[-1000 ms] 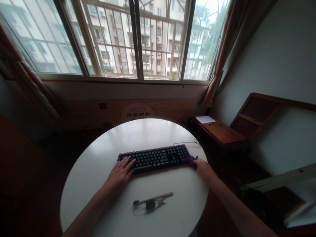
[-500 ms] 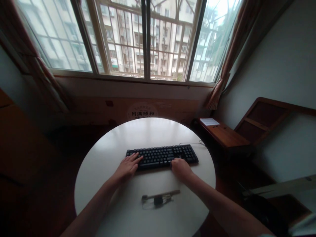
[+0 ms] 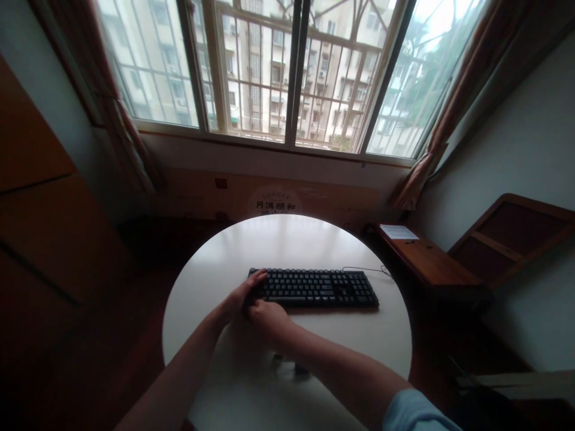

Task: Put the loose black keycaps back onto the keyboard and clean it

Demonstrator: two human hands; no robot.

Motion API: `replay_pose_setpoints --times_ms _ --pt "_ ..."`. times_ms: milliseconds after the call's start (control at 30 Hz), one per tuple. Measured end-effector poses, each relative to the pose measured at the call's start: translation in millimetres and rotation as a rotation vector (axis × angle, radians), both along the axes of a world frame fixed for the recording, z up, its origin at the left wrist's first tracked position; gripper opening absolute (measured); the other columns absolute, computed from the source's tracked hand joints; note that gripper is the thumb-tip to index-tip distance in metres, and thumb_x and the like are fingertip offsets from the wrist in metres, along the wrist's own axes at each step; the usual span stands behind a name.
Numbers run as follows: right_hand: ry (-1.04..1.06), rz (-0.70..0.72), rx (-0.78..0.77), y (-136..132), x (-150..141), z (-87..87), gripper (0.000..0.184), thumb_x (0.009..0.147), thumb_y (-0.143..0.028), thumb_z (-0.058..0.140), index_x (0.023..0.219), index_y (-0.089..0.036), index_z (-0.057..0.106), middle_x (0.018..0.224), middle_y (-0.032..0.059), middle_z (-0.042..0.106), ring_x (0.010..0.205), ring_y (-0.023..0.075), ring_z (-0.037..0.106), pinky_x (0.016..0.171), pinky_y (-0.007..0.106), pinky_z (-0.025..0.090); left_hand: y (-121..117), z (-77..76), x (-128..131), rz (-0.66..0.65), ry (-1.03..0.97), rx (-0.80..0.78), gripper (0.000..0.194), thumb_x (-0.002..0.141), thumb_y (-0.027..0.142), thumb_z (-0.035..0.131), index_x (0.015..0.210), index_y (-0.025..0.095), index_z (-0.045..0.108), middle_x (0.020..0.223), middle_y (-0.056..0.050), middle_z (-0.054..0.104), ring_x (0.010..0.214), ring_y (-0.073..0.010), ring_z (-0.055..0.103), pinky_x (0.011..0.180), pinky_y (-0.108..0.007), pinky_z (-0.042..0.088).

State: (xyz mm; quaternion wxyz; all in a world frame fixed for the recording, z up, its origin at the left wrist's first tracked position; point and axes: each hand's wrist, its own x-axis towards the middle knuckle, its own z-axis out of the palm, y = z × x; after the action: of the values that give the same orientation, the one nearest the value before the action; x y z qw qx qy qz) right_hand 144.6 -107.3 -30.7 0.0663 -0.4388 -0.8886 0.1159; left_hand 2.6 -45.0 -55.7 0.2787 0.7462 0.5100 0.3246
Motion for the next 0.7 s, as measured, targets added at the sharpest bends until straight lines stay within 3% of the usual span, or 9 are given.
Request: replay_pose_setpoints --times_ms 100,167,300,367,467,600,700 --pt "0.177 -0.056 0.045 15 38 13.7 0.031 0.083 -0.013 0.051 0.101 -0.020 0.075 0.096 0.0046 0.071 0.086 0.0152 0.065 0.081 0.023 0.049 -19 24.5 -10 0.139 0.119 0.052 0.058 0.091 0.013 0.018 0.139 0.012 0.051 0.137 -0.012 0.060 0.124 -0.0233 0.057 0.103 -0.041 0.046" --pt "0.226 -0.170 0.127 40 68 30.6 0.031 0.081 -0.011 0.050 0.094 -0.018 0.077 0.089 0.0045 0.072 0.085 0.0148 0.065 0.082 0.022 0.048 -40 37.3 -9 0.183 0.220 0.059 0.050 0.089 0.014 0.024 0.117 0.013 0.065 0.119 -0.014 0.068 0.115 -0.0273 0.061 0.099 -0.044 0.047" --pt "0.220 -0.177 0.195 99 96 64.5 0.032 0.083 -0.011 0.048 0.095 -0.016 0.077 0.093 0.0065 0.072 0.087 0.0163 0.063 0.083 0.024 0.046 -87 42.0 20 0.067 0.446 -0.017 0.024 0.083 0.021 0.046 0.076 0.018 0.070 0.083 -0.013 0.072 0.079 -0.0282 0.067 0.078 -0.042 0.052" --pt "0.194 -0.109 0.192 123 84 70.5 0.031 0.086 -0.013 0.049 0.096 -0.017 0.077 0.090 0.0049 0.072 0.084 0.0143 0.063 0.083 0.023 0.045 -102 37.6 40 0.006 0.525 -0.045 0.018 0.075 0.014 0.052 0.077 0.015 0.070 0.083 -0.015 0.072 0.083 -0.0290 0.067 0.083 -0.042 0.051" --pt "0.120 0.009 0.170 145 46 62.6 0.027 0.087 -0.015 0.052 0.098 -0.017 0.077 0.091 0.0050 0.071 0.082 0.0132 0.062 0.082 0.021 0.044 -107 31.4 56 -0.001 0.590 -0.048 0.029 0.081 0.010 0.044 0.095 0.011 0.070 0.097 -0.015 0.072 0.098 -0.0289 0.065 0.103 -0.048 0.039" --pt "-0.025 0.132 0.147 156 -2 41.2 0.035 0.083 -0.013 0.055 0.111 -0.019 0.075 0.105 0.0079 0.069 0.091 0.0169 0.063 0.081 0.023 0.045 -103 27.2 55 -0.026 0.626 -0.062 0.030 0.083 0.013 0.045 0.102 0.013 0.068 0.104 -0.014 0.071 0.105 -0.0282 0.063 0.110 -0.047 0.031" --pt "-0.145 0.236 0.127 154 -16 34.3 0.038 0.078 -0.011 0.056 0.109 -0.023 0.076 0.104 0.0072 0.068 0.087 0.0185 0.064 0.075 0.024 0.045 -103 24.9 54 -0.037 0.628 -0.057 0.029 0.081 0.015 0.048 0.099 0.013 0.070 0.104 -0.015 0.071 0.107 -0.0295 0.062 0.110 -0.048 0.031"
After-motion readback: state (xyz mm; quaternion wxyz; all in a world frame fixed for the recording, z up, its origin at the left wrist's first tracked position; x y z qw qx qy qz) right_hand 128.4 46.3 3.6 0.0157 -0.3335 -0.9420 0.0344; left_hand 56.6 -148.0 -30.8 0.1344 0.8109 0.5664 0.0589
